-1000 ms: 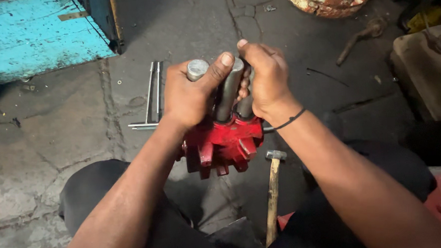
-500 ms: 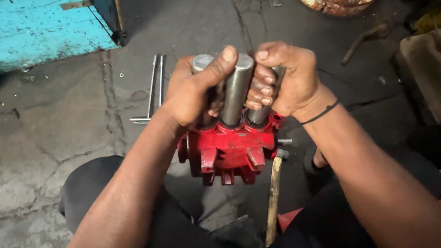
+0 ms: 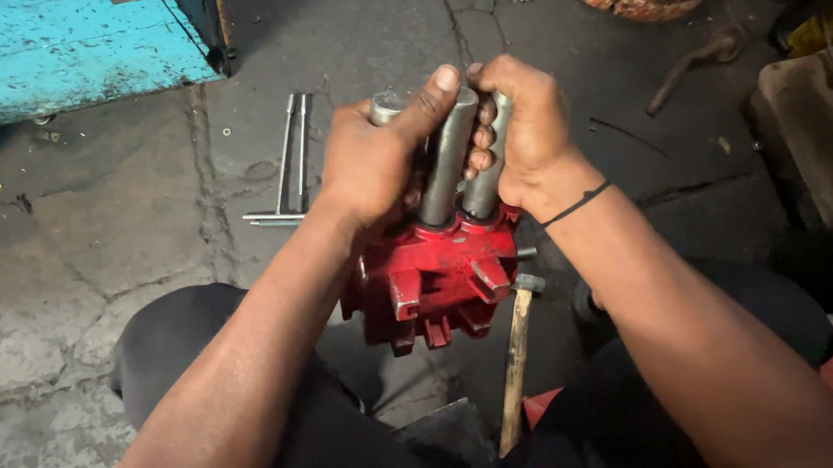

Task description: The person assembles a mechanical component by inserting a crankshaft into a red metal housing. They use a hammer to tap the shaft into place and then insert three cylindrical metal rods into the top of the housing.

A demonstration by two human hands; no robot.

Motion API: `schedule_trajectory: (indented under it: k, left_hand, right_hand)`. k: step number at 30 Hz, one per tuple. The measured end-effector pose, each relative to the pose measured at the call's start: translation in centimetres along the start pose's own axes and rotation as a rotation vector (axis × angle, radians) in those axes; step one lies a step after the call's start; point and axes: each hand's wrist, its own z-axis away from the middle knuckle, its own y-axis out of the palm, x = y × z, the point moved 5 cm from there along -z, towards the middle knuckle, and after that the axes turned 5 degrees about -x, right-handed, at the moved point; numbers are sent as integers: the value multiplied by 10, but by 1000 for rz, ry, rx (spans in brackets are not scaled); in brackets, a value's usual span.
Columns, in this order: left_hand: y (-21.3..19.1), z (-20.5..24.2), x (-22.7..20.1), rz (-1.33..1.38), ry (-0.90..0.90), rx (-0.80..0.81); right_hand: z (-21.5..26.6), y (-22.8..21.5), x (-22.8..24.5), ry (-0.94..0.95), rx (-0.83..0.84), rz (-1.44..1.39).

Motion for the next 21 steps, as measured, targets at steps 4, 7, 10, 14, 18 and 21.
schedule_trajectory:
  k: [4, 7, 10, 14, 18, 21]
  left_hand:
    - [-3, 2, -3, -57, -50, -13]
    - [-11, 8, -4, -275, -8, -127]
    - [-15, 8, -4, -194, 10, -131]
    - [-25, 7, -9, -213, 33, -194]
    - [-23, 9, -6, -208, 7, -201]
    - [-24, 9, -8, -190, -11, -251]
  right_hand:
    - [-1, 2, 2, 5, 103, -31]
    - [7, 4, 15, -26, 210, -35]
    - [21, 3, 28, -154, 378, 148]
    - [22, 0, 14, -231, 408, 736]
    - [19, -9, 4, -233, 387, 875]
    - [17, -12, 3, -279, 330, 889]
